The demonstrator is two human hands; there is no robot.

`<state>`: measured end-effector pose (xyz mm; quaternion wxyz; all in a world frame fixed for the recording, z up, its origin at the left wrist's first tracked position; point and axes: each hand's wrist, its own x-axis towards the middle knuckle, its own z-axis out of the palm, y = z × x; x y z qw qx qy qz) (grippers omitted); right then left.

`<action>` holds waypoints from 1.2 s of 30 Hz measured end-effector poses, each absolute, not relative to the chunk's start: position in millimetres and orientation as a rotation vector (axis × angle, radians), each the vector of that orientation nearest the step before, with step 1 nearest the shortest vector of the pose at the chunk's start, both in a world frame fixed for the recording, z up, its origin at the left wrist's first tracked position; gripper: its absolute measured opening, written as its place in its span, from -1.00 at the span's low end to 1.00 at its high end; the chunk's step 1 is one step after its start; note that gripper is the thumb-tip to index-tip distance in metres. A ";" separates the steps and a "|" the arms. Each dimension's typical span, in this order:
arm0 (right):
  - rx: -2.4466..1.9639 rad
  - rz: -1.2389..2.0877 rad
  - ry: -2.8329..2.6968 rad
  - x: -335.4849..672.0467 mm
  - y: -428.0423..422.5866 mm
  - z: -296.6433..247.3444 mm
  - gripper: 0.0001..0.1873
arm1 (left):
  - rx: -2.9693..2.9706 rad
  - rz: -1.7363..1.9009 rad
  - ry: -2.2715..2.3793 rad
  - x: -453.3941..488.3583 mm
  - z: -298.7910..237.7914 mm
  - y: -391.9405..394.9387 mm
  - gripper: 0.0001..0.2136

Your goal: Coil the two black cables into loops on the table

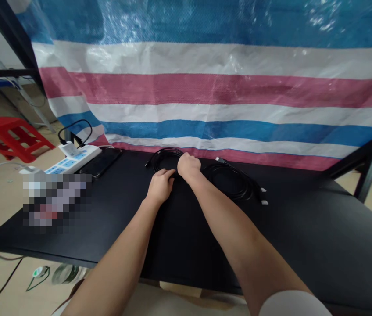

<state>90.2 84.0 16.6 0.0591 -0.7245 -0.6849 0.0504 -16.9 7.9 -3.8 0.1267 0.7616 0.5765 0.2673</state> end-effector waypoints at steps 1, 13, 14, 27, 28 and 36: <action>-2.221 0.115 -2.097 89.2 82.2 19.3 -0.60 | 2.223 0.784 1.679 -17.2 -5.4 8.6 -0.65; -2.055 -0.080 -2.262 97.7 54.9 32.7 -0.61 | 2.194 0.785 1.676 -15.3 -1.5 6.4 -0.75; -2.043 -0.089 -2.264 99.4 54.6 31.8 -0.62 | 2.190 0.792 1.676 -15.3 -0.4 6.1 -0.76; -1.729 -0.074 -1.972 134.1 38.7 11.2 -0.75 | 2.296 0.934 1.537 -17.3 -4.8 7.9 -0.81; -1.720 -0.069 -1.931 139.5 35.0 8.9 -0.76 | 2.299 0.933 1.533 -17.4 -5.1 8.1 -0.80; -1.720 -0.121 -1.742 192.4 12.2 8.8 -0.83 | 2.290 0.809 1.667 -16.1 -9.9 9.4 -0.70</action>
